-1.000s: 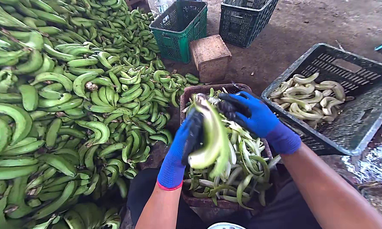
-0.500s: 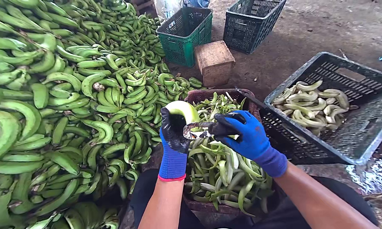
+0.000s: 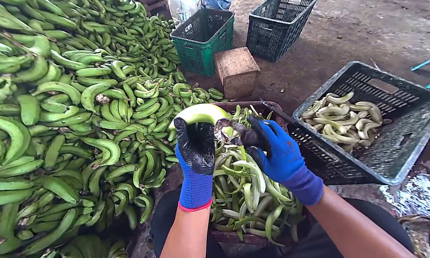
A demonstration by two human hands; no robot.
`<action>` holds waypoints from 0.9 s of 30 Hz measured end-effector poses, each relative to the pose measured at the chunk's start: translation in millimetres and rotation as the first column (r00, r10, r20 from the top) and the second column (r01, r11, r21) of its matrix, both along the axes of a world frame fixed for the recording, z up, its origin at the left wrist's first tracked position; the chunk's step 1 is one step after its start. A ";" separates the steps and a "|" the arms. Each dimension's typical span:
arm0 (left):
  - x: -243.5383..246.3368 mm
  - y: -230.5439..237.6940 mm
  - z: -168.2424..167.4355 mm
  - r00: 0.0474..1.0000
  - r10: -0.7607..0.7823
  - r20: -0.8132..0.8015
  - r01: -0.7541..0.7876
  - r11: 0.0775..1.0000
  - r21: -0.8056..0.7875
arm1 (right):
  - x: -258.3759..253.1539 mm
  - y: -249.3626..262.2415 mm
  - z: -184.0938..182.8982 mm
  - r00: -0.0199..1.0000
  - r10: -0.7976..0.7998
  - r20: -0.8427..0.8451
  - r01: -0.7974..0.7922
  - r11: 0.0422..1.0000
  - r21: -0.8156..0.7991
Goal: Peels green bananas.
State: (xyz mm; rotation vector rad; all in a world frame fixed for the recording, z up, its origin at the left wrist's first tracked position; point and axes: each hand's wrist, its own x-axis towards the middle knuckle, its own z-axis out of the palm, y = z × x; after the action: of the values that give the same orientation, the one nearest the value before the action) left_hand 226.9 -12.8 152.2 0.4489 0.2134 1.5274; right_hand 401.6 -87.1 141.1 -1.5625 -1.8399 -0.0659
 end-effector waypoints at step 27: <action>9.2 -23.3 -19.5 0.132 -0.254 -0.958 0.213 0.951 -0.223 | 47.2 25.2 -8.7 0.968 -0.137 -0.211 -0.013 0.811 -0.585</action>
State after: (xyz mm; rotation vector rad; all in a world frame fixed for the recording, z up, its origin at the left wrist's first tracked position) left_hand 236.1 -36.1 132.7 1.3916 1.1640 0.6489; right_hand 448.7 -62.0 132.4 -1.9354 -1.6904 0.7021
